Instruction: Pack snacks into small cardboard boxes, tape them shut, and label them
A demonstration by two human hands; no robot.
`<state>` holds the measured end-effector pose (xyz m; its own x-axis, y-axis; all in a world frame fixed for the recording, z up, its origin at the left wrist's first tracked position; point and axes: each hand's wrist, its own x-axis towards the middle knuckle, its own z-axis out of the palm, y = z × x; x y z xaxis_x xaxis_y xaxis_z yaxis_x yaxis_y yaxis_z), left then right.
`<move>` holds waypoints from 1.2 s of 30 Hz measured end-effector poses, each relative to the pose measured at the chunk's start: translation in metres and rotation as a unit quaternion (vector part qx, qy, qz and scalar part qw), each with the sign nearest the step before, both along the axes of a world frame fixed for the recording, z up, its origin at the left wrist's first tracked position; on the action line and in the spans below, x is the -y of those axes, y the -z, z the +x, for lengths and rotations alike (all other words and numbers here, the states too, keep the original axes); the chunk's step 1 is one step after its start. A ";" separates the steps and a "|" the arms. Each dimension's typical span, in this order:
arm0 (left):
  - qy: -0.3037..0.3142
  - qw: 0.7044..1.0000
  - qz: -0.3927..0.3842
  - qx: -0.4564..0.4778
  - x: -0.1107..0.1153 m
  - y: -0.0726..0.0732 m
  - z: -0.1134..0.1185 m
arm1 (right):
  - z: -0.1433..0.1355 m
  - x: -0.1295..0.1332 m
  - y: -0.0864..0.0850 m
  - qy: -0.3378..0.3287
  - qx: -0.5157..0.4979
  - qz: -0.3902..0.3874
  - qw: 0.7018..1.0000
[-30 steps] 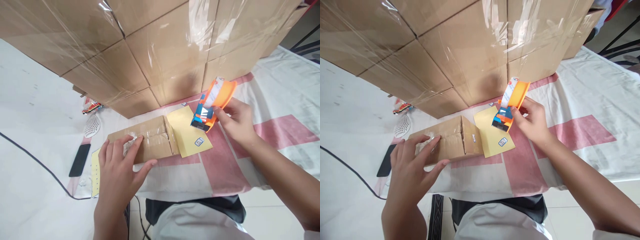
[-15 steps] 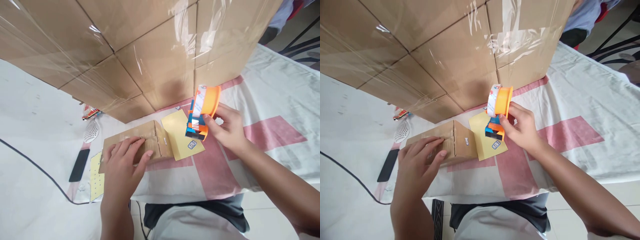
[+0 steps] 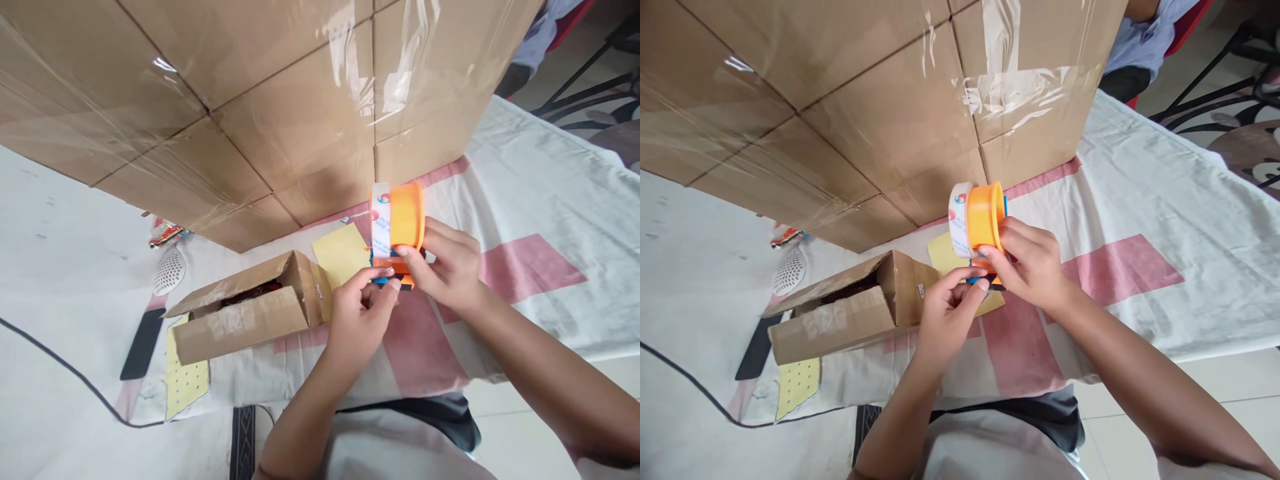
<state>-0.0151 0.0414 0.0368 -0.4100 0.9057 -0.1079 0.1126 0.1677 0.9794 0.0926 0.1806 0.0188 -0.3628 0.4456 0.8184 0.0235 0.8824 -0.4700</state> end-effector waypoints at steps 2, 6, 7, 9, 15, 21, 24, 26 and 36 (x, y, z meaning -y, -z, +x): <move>-0.022 1.000 0.011 -0.008 -0.008 0.004 -0.007 | -0.001 -0.012 0.006 0.042 0.027 0.021 0.999; -0.050 0.993 0.081 -0.072 -0.018 0.009 -0.015 | 0.000 -0.041 0.022 0.114 0.073 0.031 0.990; -0.038 0.994 0.081 -0.057 -0.021 0.010 -0.015 | 0.001 -0.046 0.026 0.120 0.073 0.024 0.990; -0.009 0.998 0.053 0.011 -0.026 0.014 -0.014 | 0.002 -0.051 0.030 0.127 0.068 0.005 0.990; 0.010 0.993 0.027 0.113 -0.031 0.023 -0.006 | 0.000 -0.042 0.028 0.110 0.049 -0.047 0.992; 0.023 0.991 0.001 0.132 -0.030 0.026 -0.001 | -0.002 -0.037 0.025 0.107 0.032 -0.118 0.987; 0.030 0.989 -0.003 0.142 -0.030 0.028 0.002 | -0.003 -0.033 0.024 0.107 0.029 -0.173 0.979; 0.036 0.989 -0.007 0.146 -0.030 0.028 0.003 | -0.004 -0.031 0.024 0.107 0.024 -0.211 0.971; 0.103 0.973 -0.064 0.197 -0.015 0.040 0.027 | 0.006 -0.054 0.021 0.135 -0.111 -0.379 0.909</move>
